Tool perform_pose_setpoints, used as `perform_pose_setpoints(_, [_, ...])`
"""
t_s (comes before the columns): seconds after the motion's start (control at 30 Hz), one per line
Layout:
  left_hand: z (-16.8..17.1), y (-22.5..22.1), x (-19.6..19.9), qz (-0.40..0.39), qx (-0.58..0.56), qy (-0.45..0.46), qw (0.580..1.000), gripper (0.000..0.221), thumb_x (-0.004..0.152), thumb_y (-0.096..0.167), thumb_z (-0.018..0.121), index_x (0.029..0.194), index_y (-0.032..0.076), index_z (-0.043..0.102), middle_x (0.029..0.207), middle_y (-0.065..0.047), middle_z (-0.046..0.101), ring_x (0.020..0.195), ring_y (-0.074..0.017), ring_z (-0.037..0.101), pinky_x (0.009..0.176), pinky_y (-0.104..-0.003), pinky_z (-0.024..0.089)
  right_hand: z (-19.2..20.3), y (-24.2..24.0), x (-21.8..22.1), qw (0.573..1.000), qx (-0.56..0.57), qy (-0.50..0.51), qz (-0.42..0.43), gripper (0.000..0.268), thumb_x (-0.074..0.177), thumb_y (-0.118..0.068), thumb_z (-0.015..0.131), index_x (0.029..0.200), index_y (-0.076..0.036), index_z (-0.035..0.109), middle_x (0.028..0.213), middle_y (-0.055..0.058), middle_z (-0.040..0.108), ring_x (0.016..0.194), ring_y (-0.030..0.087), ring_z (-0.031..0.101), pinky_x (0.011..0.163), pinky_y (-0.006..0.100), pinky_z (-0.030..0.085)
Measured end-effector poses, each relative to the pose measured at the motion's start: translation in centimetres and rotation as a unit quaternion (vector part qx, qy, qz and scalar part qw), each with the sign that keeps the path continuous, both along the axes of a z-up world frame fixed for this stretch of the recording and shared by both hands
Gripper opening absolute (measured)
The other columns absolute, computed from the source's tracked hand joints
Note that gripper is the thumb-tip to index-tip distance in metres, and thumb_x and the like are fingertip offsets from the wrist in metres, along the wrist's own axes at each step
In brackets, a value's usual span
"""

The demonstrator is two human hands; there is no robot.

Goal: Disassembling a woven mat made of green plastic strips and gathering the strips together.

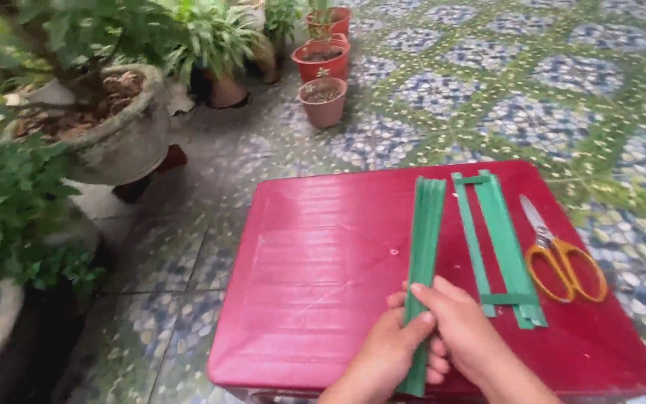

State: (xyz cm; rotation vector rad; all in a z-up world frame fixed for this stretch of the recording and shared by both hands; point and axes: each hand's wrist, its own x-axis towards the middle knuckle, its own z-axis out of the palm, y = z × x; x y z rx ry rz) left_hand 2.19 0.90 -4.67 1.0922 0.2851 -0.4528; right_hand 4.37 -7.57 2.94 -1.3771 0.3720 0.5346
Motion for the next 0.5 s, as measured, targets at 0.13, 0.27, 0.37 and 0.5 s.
perform_pose_setpoints(0.13, [1.3, 1.3, 0.7, 0.030, 0.102, -0.033, 0.994, 0.018, 0.091, 0.023, 0.047, 0.103, 0.011, 0.046, 0.061, -0.007, 0.050, 0.039, -0.0151, 0.050, 0.033, -0.026, 0.045, -1.4, -0.5, 0.7, 0.999, 0.043, -0.029, -0.010, 0.031, 0.084, -0.012, 0.046, 0.110, -0.001, 0.060, 0.059, 0.016, 0.044, 0.041, 0.025, 0.040, 0.037, 0.035, 0.035])
perform_pose_setpoints(0.27, [6.3, 4.9, 1.6, 0.073, 0.424, -0.042, 0.902, 0.019, 0.088, 0.029, 0.044, 0.090, 0.011, 0.051, 0.056, -0.006, 0.052, 0.040, -0.0186, 0.051, 0.037, -0.032, 0.042, -1.0, -0.4, 1.2, 0.997, -0.061, -0.054, 0.000, 0.044, 0.080, -0.013, 0.046, 0.124, -0.010, 0.051, 0.104, 0.017, 0.066, 0.079, 0.027, 0.062, 0.064, 0.033, 0.050])
perform_pose_setpoints(0.37, [4.0, 8.7, 2.5, 0.082, 0.626, -0.020, 0.775, 0.032, 0.087, 0.038, 0.041, 0.097, 0.008, 0.047, 0.092, -0.022, 0.061, 0.089, -0.0432, 0.056, 0.076, -0.053, 0.041, -0.4, -0.4, 1.2, 0.994, -0.093, -0.055, 0.014, 0.046, 0.080, -0.012, 0.046, 0.126, -0.010, 0.050, 0.102, 0.015, 0.067, 0.078, 0.023, 0.062, 0.061, 0.030, 0.048])
perform_pose_setpoints(0.5, [5.0, 10.2, 2.0, 0.110, 0.636, 0.045, 0.763, 0.028, 0.089, 0.033, 0.039, 0.095, 0.007, 0.045, 0.094, -0.020, 0.061, 0.089, -0.0439, 0.057, 0.075, -0.054, 0.041, 0.0, -0.4, 1.0, 0.992, -0.109, -0.055, 0.030, 0.044, 0.082, -0.011, 0.043, 0.126, -0.010, 0.050, 0.101, 0.015, 0.068, 0.076, 0.024, 0.063, 0.059, 0.030, 0.048])
